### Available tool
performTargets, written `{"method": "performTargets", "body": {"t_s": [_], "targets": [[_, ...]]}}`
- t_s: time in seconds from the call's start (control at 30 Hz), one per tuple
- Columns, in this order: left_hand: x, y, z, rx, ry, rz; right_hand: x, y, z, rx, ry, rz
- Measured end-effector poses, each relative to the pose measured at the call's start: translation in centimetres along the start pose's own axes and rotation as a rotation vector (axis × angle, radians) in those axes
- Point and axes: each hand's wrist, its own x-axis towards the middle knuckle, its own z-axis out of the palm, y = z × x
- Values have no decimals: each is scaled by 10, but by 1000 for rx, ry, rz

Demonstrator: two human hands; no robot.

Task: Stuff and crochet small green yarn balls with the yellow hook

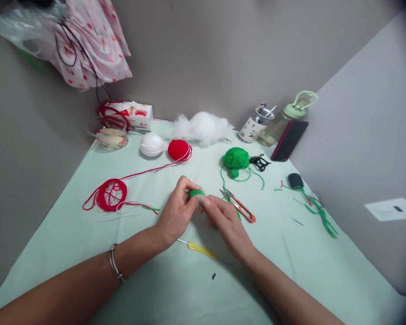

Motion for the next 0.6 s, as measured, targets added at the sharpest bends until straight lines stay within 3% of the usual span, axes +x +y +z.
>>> {"method": "performTargets", "body": {"t_s": [0.13,0.33,0.6], "targets": [[-3,-3,1,5,-29,43,8,6,-3,156,-12,114],[-6,-1,-2,-5,-80,39,9,6,-4,3,88,68],[1,-5,-3,-14,-55,-5,-1,-2,-5,-305,54,-69]]}}
